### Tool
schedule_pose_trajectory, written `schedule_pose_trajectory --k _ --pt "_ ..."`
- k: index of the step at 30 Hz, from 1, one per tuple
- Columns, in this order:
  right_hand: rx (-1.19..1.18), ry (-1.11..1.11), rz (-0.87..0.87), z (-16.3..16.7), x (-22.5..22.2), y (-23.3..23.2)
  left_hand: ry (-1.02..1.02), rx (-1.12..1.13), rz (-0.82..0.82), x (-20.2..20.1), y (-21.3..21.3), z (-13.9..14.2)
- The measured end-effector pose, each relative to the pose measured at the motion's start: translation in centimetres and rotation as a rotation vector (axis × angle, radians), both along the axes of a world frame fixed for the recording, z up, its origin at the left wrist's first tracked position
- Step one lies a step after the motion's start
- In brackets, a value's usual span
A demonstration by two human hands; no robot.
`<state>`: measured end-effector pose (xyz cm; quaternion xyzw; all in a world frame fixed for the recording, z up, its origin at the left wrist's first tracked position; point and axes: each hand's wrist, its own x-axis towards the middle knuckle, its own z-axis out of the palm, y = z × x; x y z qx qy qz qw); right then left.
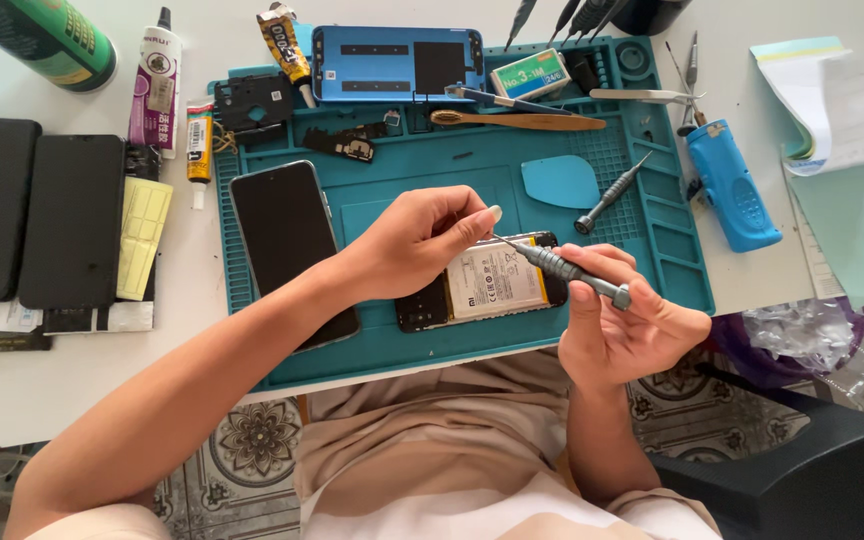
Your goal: The person works on a disassembled smartphone on a teal repair mat. They use a screwdriver on the phone's internals, pry at the battery with a small tool, and finally hold the phone while scraping along the battery edge with a wooden stick to work the battery loose.
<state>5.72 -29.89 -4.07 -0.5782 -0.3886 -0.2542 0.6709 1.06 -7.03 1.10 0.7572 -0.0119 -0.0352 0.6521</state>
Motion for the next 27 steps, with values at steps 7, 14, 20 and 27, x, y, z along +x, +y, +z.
schedule_pose_trajectory --k 7,14,20,27 --pt "-0.041 -0.038 0.004 0.6 -0.2 0.3 -0.018 0.017 0.024 0.1 0.0 0.0" --pt "-0.076 -0.081 -0.009 1.0 -0.2 0.5 -0.023 0.042 0.038 0.1 0.0 -0.1" --pt "-0.024 0.033 -0.026 0.8 -0.4 0.3 -0.024 0.016 0.002 0.0 0.0 0.1" --pt "0.047 0.032 -0.013 1.2 1.2 -1.2 -0.055 -0.006 -0.044 0.0 0.1 0.3"
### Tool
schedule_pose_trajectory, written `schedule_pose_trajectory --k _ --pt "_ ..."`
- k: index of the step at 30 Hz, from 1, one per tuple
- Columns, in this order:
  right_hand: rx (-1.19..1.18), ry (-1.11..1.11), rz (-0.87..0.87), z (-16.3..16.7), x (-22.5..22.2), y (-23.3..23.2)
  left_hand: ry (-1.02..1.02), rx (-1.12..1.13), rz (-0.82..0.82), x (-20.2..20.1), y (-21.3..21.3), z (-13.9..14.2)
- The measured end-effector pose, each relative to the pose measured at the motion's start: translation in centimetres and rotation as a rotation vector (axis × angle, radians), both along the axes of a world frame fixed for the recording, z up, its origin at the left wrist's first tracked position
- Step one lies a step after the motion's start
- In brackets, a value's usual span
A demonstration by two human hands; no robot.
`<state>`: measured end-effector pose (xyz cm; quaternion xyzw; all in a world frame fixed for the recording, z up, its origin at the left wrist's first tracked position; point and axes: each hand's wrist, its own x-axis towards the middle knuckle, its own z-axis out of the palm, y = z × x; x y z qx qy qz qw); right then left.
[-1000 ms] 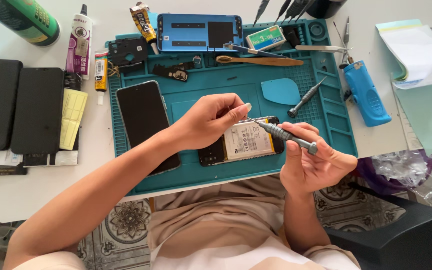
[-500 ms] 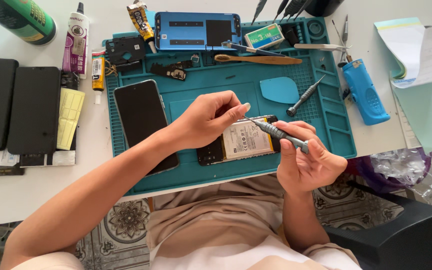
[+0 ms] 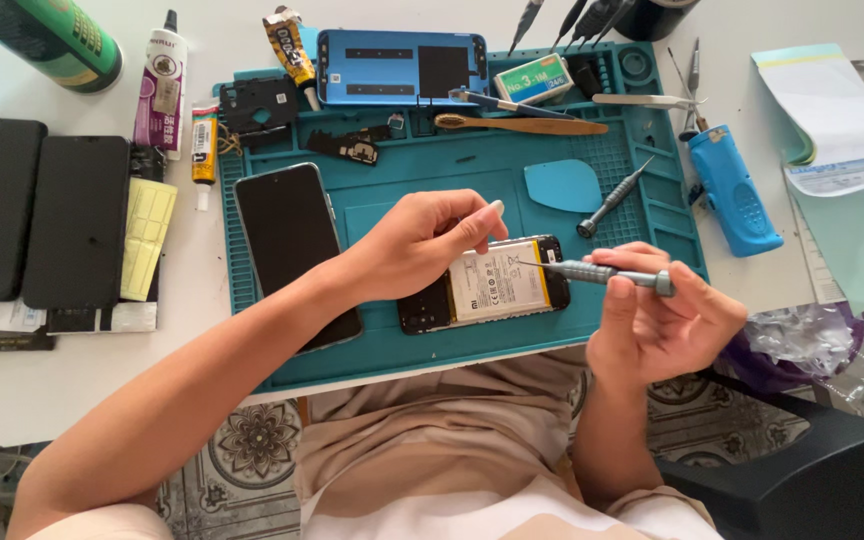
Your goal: The person works on a disassembled smartphone on a teal repair mat. They use a screwdriver on the phone's internals, pry at the battery with a small tool, and finally hold the phone while scraping along the battery edge with a wooden stick to work the battery loose.
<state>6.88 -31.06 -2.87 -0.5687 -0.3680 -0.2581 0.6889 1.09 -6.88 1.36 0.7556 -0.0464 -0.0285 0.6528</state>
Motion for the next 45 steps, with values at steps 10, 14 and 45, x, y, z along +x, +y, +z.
schedule_pose_trajectory --k 10,14,45 --pt "-0.152 -0.184 -0.098 0.2 1.5 -0.6 0.008 -0.022 -0.013 0.0 0.1 0.0" --pt "-0.16 -0.159 -0.094 0.5 1.3 -0.5 -0.004 -0.029 -0.018 -0.1 0.2 0.1" --pt "-0.3 -0.109 0.027 1.8 1.1 -0.3 0.039 -0.014 -0.015 -0.3 0.3 0.4"
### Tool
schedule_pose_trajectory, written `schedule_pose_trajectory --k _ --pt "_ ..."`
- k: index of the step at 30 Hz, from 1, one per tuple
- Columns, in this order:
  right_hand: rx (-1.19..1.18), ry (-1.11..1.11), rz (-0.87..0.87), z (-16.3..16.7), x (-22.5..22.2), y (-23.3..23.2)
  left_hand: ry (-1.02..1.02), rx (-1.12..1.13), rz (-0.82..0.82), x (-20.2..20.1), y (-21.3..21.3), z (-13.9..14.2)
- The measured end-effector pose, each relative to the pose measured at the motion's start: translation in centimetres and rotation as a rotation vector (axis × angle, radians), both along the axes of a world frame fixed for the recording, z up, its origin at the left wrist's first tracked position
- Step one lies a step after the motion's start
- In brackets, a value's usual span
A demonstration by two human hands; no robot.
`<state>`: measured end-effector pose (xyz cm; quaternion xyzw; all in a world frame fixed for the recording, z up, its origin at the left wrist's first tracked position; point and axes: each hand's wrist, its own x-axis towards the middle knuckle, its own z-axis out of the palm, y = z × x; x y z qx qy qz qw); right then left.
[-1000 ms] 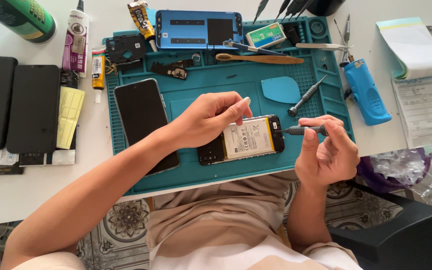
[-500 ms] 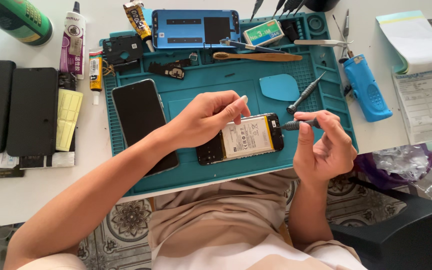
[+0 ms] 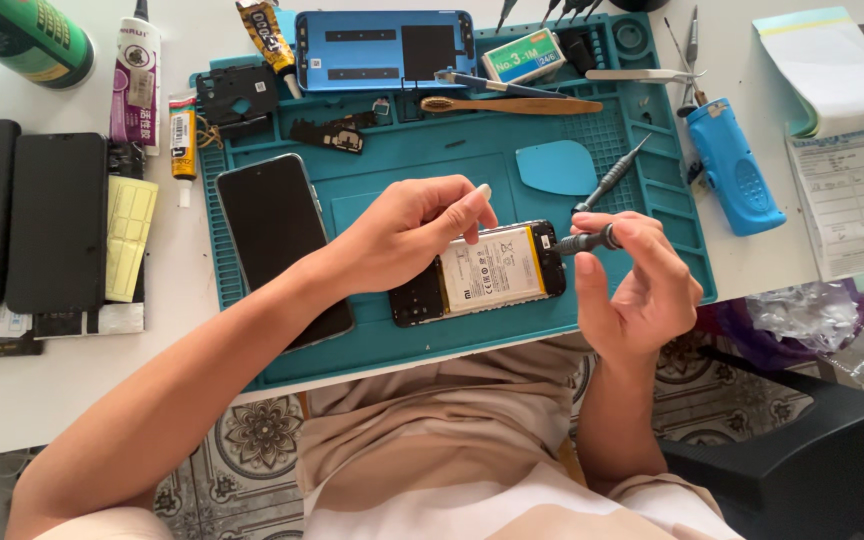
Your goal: The person works on a disassembled smartphone on a teal repair mat. They use a screwdriver on the phone's internals, pry at the battery with a small tool, and finally hold the phone while scraping along the battery edge with a wooden stick to work the battery loose.
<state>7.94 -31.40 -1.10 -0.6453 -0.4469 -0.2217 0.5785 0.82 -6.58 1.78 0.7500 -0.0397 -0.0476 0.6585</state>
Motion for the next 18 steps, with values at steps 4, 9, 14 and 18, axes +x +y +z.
schedule_pose_trajectory --k 4,9,14,18 --pt "-0.048 -0.036 -0.014 0.35 0.07 -0.08 -0.044 0.03 -0.002 0.01 0.04 0.08" --pt "-0.096 -0.101 -0.109 0.57 0.24 -0.14 -0.027 -0.006 -0.009 -0.06 0.02 0.09" --pt "-0.059 0.026 -0.012 0.46 -0.02 -0.24 -0.037 -0.005 -0.006 0.05 -0.02 0.12" --pt "-0.029 0.075 -0.068 0.29 -0.25 -0.1 -0.031 -0.004 -0.003 0.06 -0.02 0.11"
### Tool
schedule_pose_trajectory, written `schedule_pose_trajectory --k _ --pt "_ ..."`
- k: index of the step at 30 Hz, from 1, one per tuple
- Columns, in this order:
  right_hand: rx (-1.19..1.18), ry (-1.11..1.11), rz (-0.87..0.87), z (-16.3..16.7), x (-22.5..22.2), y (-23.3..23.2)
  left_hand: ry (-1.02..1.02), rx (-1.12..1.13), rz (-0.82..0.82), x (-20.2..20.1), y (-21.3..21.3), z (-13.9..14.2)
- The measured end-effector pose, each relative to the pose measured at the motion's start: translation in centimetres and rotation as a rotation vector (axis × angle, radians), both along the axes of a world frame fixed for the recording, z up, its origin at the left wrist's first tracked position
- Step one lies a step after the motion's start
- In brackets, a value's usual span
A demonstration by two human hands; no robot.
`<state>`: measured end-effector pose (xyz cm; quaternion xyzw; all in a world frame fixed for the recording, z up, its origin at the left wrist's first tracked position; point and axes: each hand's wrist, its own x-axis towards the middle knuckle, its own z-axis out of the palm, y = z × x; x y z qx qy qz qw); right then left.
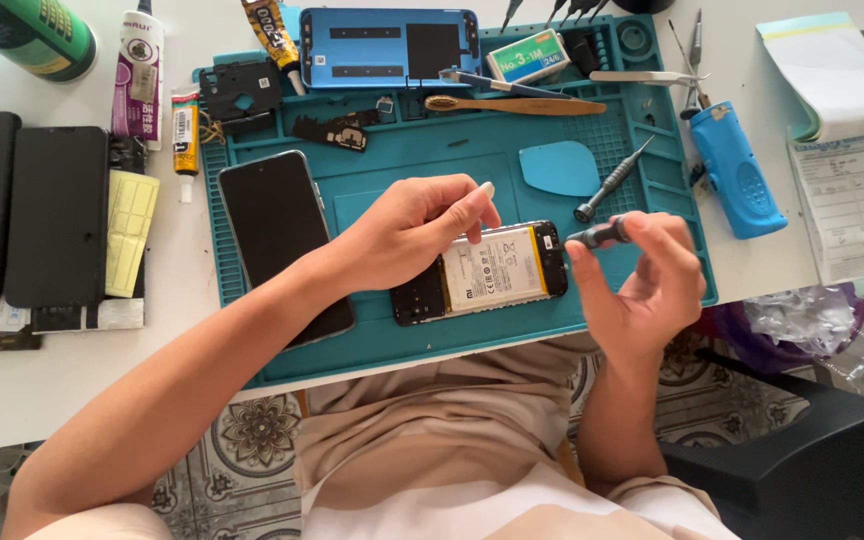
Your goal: The person works on a disassembled smartphone on a teal repair mat. They use a screwdriver on the phone's internals, pry at the battery with a small tool, and finally hold the phone while scraping along the battery edge with a wooden stick to work the battery loose.
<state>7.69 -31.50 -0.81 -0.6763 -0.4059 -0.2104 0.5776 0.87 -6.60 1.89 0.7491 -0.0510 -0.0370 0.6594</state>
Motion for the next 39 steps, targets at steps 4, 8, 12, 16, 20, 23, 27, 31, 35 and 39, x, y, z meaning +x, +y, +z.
schedule_pose_trajectory --k 4,8,12,16,20,23,27,31,35,39 --pt "-0.005 -0.05 0.018 0.1 0.1 -0.2 -0.006 0.0 0.001 0.0 0.0 -0.1" --pt "-0.03 -0.024 -0.011 -0.2 0.2 -0.3 -0.008 -0.005 0.0 0.1 -0.1 -0.2" --pt "-0.003 -0.033 0.004 -0.4 0.1 -0.5 -0.008 -0.002 -0.005 0.1 0.0 -0.4" --pt "-0.021 -0.051 0.05 -0.2 0.4 -0.4 -0.112 -0.011 0.094 0.2 -0.2 -0.3" --pt "-0.011 -0.029 0.045 0.1 0.2 -0.4 -0.318 0.198 0.386 0.2 0.7 0.5" --pt "-0.025 -0.014 0.092 0.1 0.2 -0.4 -0.435 0.64 0.502 -0.7 1.2 1.1" --pt "0.005 -0.025 0.001 0.0 0.3 -0.2 -0.478 0.949 0.509 -0.7 1.4 1.1" --pt "0.0 -0.016 0.097 0.1 0.1 -0.3 -0.468 0.979 0.485 -0.7 1.4 0.8" --pt "0.025 0.017 0.035 -0.3 0.0 -0.1 -0.469 1.008 0.503 -0.7 1.4 0.5" --pt "-0.012 0.014 0.111 -0.5 0.1 -0.4 -0.451 1.027 0.52 -0.4 1.2 0.1"
